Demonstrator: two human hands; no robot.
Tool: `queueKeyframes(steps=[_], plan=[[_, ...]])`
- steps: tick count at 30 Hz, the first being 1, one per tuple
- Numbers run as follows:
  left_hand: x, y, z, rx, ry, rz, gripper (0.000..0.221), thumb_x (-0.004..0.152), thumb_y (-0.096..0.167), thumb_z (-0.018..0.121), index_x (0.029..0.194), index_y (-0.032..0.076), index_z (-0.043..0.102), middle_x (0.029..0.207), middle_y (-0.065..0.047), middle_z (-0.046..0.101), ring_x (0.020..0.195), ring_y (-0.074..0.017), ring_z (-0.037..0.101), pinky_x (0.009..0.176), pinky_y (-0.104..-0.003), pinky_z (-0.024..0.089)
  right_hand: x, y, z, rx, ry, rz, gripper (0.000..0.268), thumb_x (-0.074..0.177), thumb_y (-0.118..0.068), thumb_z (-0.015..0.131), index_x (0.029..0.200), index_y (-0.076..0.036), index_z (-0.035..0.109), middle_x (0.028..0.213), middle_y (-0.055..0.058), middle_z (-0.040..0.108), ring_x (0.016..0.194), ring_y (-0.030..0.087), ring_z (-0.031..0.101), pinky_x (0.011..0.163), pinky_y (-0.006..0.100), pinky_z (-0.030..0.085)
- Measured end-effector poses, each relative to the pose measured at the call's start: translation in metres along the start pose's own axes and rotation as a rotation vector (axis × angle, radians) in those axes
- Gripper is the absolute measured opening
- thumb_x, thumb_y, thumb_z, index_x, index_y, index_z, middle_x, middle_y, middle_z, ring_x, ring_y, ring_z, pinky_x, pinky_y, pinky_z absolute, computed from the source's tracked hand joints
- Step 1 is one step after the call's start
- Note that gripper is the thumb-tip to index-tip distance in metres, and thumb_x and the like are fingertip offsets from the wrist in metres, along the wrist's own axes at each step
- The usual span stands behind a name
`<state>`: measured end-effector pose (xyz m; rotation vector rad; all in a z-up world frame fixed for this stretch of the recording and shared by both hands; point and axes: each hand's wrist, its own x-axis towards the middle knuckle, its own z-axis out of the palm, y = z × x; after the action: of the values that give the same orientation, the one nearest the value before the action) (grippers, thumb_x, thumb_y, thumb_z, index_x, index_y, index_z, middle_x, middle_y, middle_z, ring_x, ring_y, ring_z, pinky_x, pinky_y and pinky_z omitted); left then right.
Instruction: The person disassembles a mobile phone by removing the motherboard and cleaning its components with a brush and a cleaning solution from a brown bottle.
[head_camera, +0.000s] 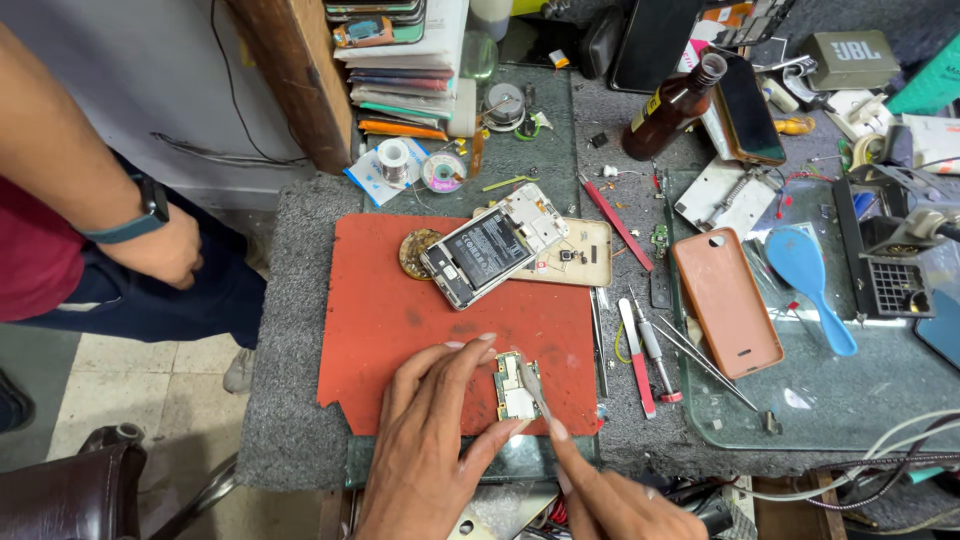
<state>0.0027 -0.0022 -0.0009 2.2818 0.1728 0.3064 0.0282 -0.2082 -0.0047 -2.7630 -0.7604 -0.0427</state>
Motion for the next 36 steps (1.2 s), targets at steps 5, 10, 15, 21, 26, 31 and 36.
queueKeyframes(steps=[5,10,15,21,26,31,36], plan=[[-0.003,0.004,0.001,-0.036,0.012,-0.022,0.082,0.074,0.024,0.085,0.145,0.009,0.046,0.128,-0.004,0.069,0.131,-0.0278,0.049,0.106,-0.044,0.040,0.009,-0.005,-0.004,0.234,0.206,-0.154,0.059,0.081,-0.009,0.072,0.139,-0.019,0.064,0.061,-0.001,0.061,0.049,0.006,0.060,0.048,0.026,0.048],[0.000,0.003,-0.001,-0.025,0.026,-0.003,0.083,0.074,0.025,0.087,0.144,0.009,0.047,0.127,-0.004,0.069,0.131,-0.0267,0.050,0.106,-0.044,0.040,0.001,-0.004,-0.001,0.001,-0.040,0.004,0.067,0.076,-0.008,0.080,0.140,-0.028,0.071,0.050,-0.001,0.061,0.032,0.009,0.060,0.038,0.035,0.047],[0.001,0.005,0.001,-0.010,0.048,-0.017,0.083,0.070,0.026,0.087,0.142,0.010,0.049,0.125,-0.002,0.072,0.129,-0.0260,0.050,0.106,-0.043,0.041,-0.001,0.001,0.004,0.187,0.218,-0.160,0.062,0.075,-0.006,0.076,0.135,-0.016,0.067,0.058,0.000,0.060,0.044,0.009,0.059,0.045,0.030,0.047],[0.003,0.007,-0.007,-0.049,-0.062,-0.083,0.085,0.073,0.020,0.089,0.146,0.011,0.047,0.136,-0.013,0.062,0.137,-0.0321,0.044,0.105,-0.047,0.040,-0.014,0.007,0.019,-0.132,0.027,-0.160,0.068,0.070,-0.008,0.082,0.136,-0.024,0.074,0.045,-0.002,0.052,0.031,0.012,0.053,0.031,0.038,0.042],[0.000,0.006,-0.011,-0.128,-0.034,-0.036,0.082,0.074,0.015,0.083,0.146,0.009,0.043,0.130,-0.005,0.069,0.136,-0.0269,0.046,0.106,-0.041,0.042,-0.008,-0.004,0.007,0.186,0.242,-0.159,0.064,0.077,-0.008,0.074,0.139,-0.019,0.064,0.060,-0.004,0.053,0.048,0.004,0.054,0.045,0.027,0.043],[0.001,0.007,-0.013,-0.142,-0.035,-0.056,0.082,0.075,0.015,0.083,0.146,0.009,0.043,0.131,-0.004,0.070,0.135,-0.0264,0.046,0.106,-0.041,0.042,-0.010,-0.002,0.009,-0.011,-0.126,0.056,0.059,0.084,-0.012,0.079,0.138,-0.034,0.068,0.057,-0.001,0.066,0.038,0.008,0.065,0.043,0.034,0.050],[0.000,0.008,-0.014,-0.143,-0.019,-0.029,0.078,0.077,0.015,0.082,0.145,0.009,0.045,0.129,-0.004,0.071,0.136,-0.0268,0.047,0.106,-0.041,0.042,0.006,0.000,-0.013,0.388,0.109,-0.090,0.052,0.080,-0.003,0.072,0.131,-0.014,0.071,0.068,0.007,0.073,0.055,0.014,0.073,0.055,0.032,0.057]])
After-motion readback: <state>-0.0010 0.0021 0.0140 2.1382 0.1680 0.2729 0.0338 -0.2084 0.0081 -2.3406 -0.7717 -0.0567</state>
